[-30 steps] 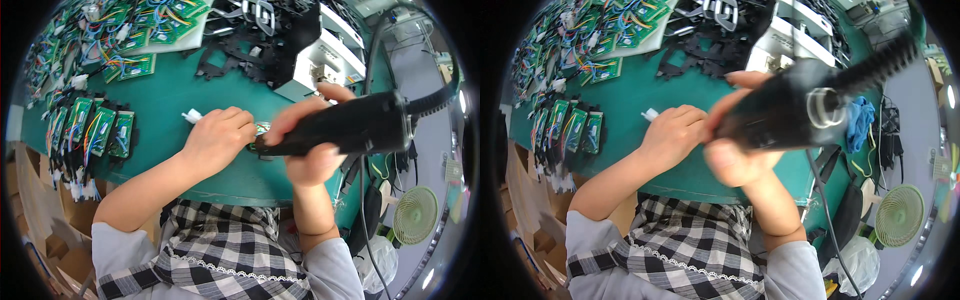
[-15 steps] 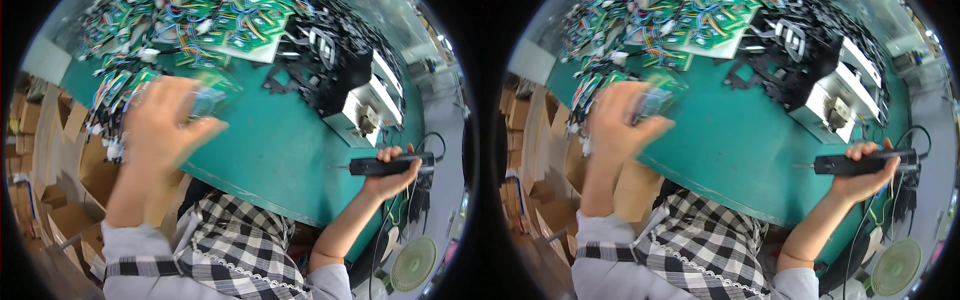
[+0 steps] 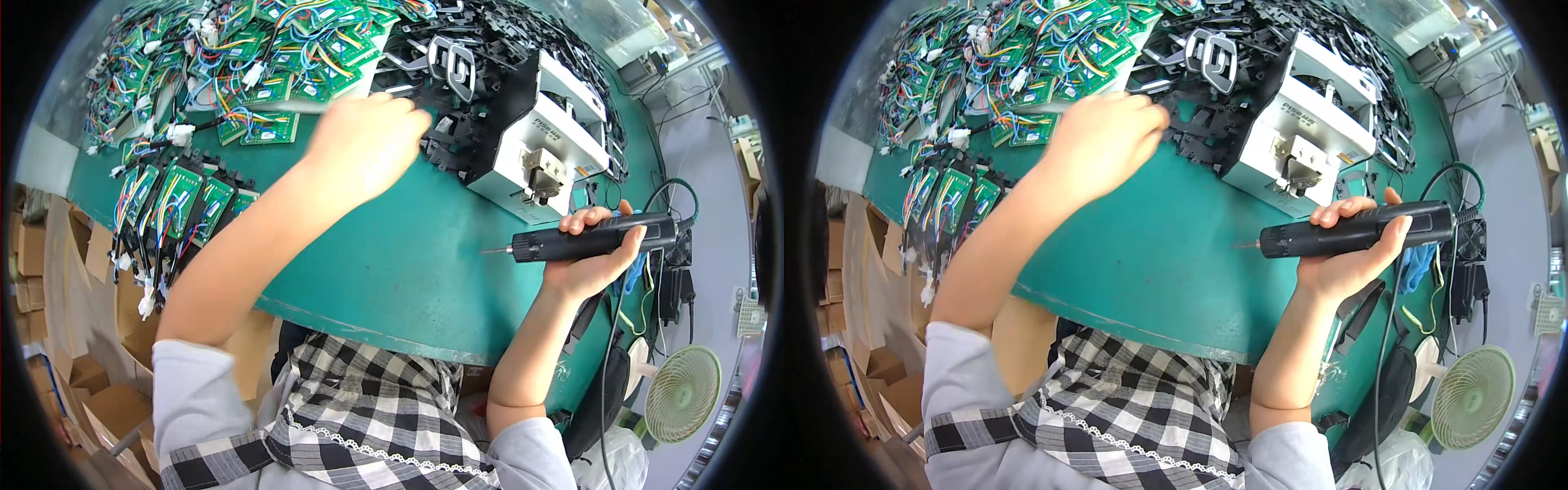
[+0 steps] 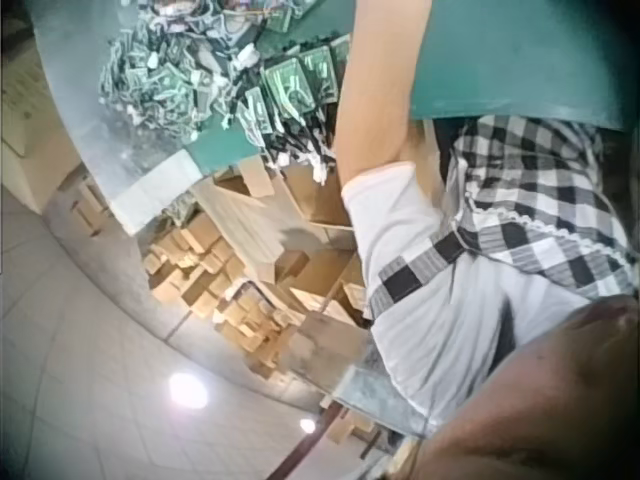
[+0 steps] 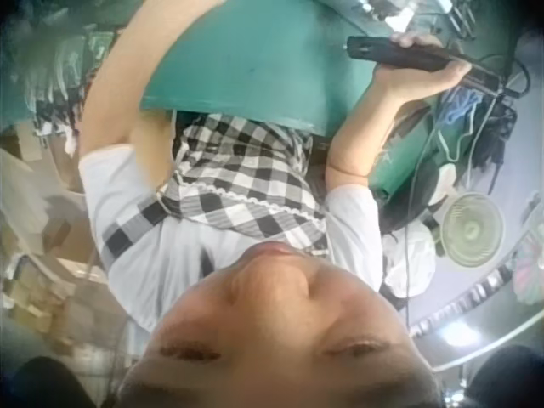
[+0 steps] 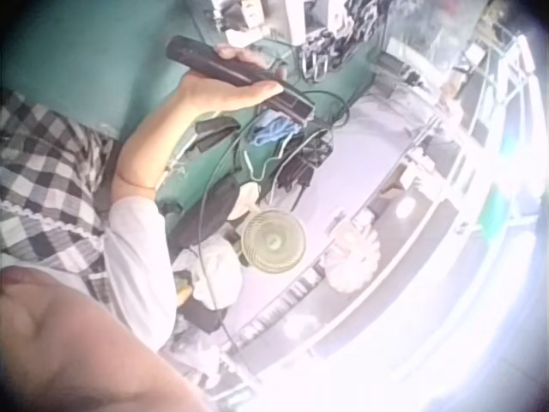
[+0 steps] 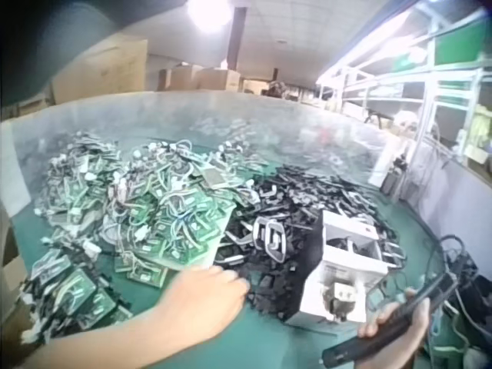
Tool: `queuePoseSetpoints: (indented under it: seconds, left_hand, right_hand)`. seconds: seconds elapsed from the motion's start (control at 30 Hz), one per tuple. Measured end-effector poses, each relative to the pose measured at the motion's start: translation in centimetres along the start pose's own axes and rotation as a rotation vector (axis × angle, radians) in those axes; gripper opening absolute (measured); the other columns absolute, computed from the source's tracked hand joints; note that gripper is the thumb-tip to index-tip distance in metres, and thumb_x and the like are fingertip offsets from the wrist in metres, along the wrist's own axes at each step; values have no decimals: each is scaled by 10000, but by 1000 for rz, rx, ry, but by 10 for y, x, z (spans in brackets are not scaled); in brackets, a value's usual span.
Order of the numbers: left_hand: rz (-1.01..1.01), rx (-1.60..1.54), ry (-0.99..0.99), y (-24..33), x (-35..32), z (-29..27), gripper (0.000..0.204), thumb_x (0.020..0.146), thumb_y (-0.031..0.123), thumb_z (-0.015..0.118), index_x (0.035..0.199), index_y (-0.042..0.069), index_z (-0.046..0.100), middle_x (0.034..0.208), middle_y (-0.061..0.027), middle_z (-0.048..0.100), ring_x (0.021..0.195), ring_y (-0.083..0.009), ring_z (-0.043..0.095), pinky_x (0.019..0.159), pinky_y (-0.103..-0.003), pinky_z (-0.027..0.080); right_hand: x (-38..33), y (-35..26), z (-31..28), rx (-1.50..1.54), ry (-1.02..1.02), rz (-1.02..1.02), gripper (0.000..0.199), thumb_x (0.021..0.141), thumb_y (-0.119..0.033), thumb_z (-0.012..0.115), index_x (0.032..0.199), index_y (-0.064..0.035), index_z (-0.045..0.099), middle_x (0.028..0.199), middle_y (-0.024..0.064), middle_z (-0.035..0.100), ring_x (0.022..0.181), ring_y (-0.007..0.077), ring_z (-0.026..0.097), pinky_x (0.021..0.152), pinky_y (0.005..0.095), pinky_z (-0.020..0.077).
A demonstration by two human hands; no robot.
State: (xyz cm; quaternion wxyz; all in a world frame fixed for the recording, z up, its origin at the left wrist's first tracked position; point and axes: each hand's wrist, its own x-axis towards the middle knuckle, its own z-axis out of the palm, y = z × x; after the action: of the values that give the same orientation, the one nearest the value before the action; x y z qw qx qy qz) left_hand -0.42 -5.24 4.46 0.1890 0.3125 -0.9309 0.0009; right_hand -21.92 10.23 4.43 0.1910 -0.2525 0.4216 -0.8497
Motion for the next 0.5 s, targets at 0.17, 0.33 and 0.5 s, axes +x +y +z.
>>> queuePoseSetpoints:
  seconds: [0.17,0.33,0.5]
  left_hand:
    - [19,251,298,-5,86,51,196,785,106,600,974,141,638,1026,-30,621,959,-230,599,760,-360,477]
    - [117,214,-139,-3,124,59,383,743,369,671,950,49,700,1056,-124,629,1042,-266,568,842,-404,465]
    - [-53,110,-72,1,110,66,515,767,503,679,819,-7,728,1010,-131,641,1046,-278,567,786,-381,523]
  right_hand:
    - [0,-4,-15,27,21,17,487,939,-492,497,1183,-74,445,702,74,543,531,175,513,520,327,450]
    - [2,-10,-21,64,32,-2,454,965,-466,460,1209,-83,438,706,71,522,514,168,489,498,330,450]
    - [-1,-8,-17,79,42,-9,452,972,-446,452,1227,-75,411,710,68,515,518,158,505,489,313,465]
